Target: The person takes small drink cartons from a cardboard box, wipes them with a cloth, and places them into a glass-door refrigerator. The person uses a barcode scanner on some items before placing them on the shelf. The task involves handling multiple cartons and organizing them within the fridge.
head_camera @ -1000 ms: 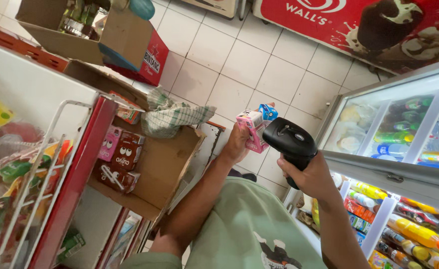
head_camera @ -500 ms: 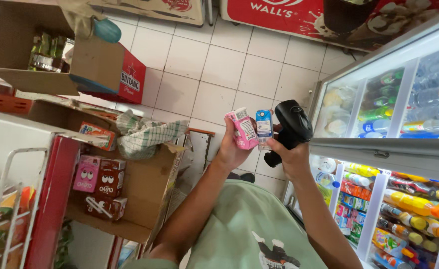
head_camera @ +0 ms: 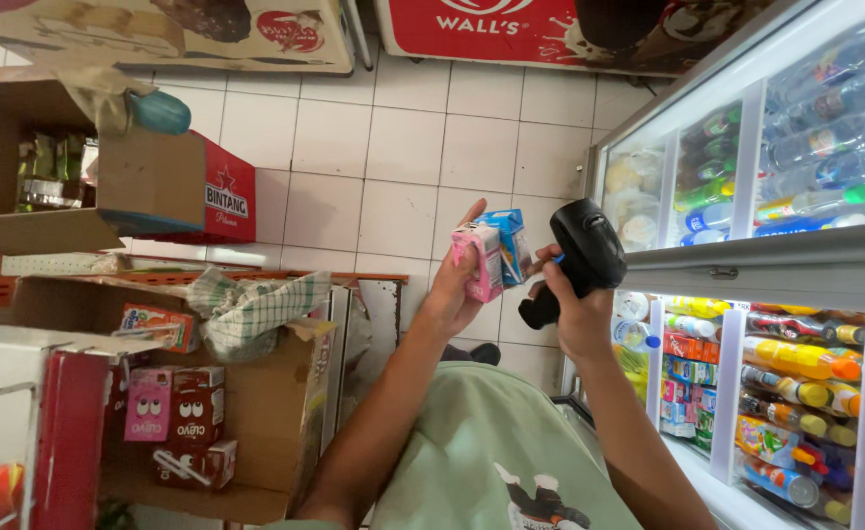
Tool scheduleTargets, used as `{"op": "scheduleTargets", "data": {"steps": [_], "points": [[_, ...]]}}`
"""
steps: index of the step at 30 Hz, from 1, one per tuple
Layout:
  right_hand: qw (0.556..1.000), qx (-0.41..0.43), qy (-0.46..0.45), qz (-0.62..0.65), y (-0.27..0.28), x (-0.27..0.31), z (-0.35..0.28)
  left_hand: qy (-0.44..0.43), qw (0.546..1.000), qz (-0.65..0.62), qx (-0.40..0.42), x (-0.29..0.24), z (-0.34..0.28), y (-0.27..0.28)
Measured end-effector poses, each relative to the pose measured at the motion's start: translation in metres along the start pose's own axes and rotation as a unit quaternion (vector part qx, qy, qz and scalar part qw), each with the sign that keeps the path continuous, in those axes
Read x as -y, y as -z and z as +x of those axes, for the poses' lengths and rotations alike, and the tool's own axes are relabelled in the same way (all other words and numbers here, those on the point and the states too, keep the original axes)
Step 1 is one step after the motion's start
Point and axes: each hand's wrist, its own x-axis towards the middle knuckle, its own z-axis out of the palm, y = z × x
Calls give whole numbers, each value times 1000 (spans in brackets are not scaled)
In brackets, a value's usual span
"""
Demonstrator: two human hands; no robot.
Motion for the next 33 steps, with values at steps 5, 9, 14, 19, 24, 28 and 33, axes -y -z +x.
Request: {"op": "scheduleTargets", "data": {"steps": [5, 9, 14, 19, 24, 28, 33], "points": [[993, 55, -87, -62, 29, 22, -8, 83, 989, -119, -25, 1, 14, 13], [960, 83, -107, -246, 34, 39, -24, 53, 986, -159, 17, 4, 30, 22], [951, 82, -114, -275, 28, 46, -30, 46, 985, -163, 44, 3, 45, 19], [953, 60, -87, -285, 30, 43, -32, 68, 990, -112, 54, 4, 47, 10], [992, -91, 8, -88, 43, 31, -26, 121, 985, 10, 120, 37, 58, 16], [968, -214, 60, -120, 62, 26, -25, 192, 957, 195, 94, 76, 72, 2], [940, -312, 137, -9, 104, 35, -45, 191, 957, 88, 199, 76, 88, -72]]}}
